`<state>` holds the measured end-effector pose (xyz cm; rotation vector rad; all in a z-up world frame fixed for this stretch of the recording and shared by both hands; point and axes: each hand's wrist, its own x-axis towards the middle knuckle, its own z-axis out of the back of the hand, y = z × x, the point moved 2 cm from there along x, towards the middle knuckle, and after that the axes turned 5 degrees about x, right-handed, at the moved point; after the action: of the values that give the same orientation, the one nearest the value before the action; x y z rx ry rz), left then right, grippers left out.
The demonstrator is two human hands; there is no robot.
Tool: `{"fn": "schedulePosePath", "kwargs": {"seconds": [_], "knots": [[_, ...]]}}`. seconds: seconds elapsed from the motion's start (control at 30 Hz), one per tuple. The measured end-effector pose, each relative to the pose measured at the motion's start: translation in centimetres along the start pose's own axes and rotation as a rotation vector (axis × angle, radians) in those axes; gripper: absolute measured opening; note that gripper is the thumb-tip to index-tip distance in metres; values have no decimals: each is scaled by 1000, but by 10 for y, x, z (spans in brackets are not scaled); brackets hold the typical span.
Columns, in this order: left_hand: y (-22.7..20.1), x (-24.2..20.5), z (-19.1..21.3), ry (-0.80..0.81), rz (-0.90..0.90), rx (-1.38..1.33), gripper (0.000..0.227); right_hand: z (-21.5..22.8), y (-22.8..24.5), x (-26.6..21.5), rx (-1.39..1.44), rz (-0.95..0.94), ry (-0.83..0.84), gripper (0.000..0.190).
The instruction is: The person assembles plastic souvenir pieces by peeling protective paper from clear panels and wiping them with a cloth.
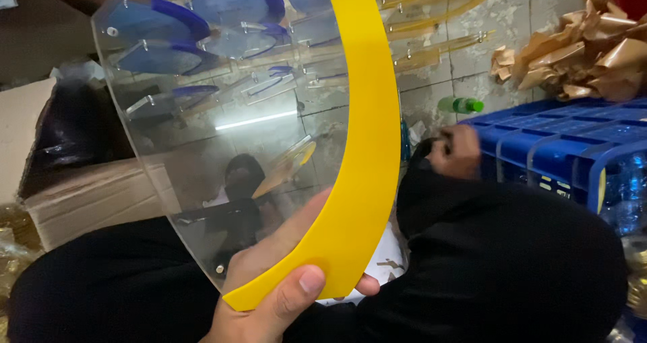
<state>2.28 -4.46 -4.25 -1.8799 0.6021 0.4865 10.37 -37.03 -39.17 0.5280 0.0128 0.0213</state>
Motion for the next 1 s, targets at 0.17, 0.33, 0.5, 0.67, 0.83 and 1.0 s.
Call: {"fn": "schedulePosePath", "kwargs": {"seconds": [0.17,0.33,0.5,0.67,0.83,1.0], "knots": [[15,2,3,33,-102,-72,67,-49,-46,-10,-85,-88,264,64],[10,1,-3,78,-74,27,76,-93,-68,-7,-52,-150,336,34],[13,-8,-9,138,-95,-38,70,-54,-56,-3,331,-273,213,38],[16,-28,-19,285,-42,-37,72,50,-45,-12,770,-419,60,45],[40,-45,-39,547,-109,-122,63,244,101,-41,691,-224,-196,23],[42,-46,-62,632,-84,-34,64,350,188,-57,572,74,-276,16]]}}
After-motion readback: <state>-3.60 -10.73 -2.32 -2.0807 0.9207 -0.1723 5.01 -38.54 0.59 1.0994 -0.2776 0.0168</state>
